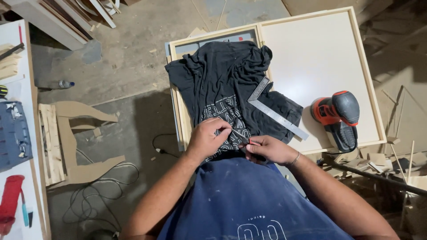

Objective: Securing a t-shirt into a wooden frame by aligning it and tucking the edges using tools.

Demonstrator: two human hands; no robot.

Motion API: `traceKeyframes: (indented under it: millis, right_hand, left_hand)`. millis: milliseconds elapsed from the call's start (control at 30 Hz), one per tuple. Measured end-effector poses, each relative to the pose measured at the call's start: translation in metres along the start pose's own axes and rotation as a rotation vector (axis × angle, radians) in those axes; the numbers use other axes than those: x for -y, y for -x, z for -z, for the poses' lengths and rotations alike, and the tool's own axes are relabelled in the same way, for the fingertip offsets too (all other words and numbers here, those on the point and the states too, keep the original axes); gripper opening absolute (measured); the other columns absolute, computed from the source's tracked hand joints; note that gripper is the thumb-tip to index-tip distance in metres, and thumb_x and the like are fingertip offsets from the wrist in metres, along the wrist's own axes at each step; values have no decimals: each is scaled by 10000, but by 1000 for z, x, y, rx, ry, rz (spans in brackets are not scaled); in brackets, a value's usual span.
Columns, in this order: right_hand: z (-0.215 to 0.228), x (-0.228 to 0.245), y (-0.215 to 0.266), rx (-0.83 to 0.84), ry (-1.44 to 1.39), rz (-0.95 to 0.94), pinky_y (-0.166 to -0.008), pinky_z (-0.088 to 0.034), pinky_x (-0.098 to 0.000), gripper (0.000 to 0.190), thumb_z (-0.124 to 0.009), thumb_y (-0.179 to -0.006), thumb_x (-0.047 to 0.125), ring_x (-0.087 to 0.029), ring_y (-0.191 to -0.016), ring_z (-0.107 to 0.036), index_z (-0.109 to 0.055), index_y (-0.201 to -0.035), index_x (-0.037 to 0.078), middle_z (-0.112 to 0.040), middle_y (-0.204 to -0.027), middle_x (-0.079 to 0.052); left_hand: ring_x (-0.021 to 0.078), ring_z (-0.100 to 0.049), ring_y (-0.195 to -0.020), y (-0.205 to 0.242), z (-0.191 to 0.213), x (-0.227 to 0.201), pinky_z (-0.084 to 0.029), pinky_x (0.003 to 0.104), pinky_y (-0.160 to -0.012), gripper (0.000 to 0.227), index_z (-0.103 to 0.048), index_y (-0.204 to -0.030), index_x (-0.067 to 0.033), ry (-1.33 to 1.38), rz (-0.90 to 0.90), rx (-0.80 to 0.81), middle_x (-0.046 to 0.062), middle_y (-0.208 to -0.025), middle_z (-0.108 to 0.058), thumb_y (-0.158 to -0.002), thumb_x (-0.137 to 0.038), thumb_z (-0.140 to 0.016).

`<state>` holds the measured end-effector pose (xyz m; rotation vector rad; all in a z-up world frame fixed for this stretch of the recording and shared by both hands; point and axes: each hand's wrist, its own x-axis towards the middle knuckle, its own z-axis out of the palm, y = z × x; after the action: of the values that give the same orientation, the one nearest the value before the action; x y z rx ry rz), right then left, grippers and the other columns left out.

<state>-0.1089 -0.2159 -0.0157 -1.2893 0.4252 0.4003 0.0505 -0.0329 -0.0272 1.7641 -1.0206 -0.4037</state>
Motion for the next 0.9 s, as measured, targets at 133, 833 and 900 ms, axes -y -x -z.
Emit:
traceKeyframes:
  millis: [133,833,900]
  right_hand:
    - [-6,-6,-9,-27,39,6,-565,-547,-303,242,-660,-984,224,-174,-666,-657,-762,-896,23,-745,-736,-124]
    - [-44,11,-17,-209,436,-12,-1103,-427,-560,649,-553,-1024,397,-449,-1358,-507,-373,-1593,142,-558,-1432,-294]
    - [-44,12,-17,-194,442,51,-1098,-434,-563,597,-537,-1020,342,-456,-1353,-503,-398,-1578,181,-551,-1457,-267]
  left_hand:
    - [264,-710,-775,6,-10,1,-567,363,-747,44,-756,-874,-147,-21,-5,-120,40,-777,-734,-872,-106,-740]
    - [332,-753,-829,24,-35,4,-600,401,-747,15,-752,-892,-52,-48,-125,-455,114,-875,-773,-895,-41,-763]
    - [327,-740,-775,23,-34,1,-595,399,-711,15,-756,-886,-58,-80,-176,-439,97,-846,-763,-888,-55,-771]
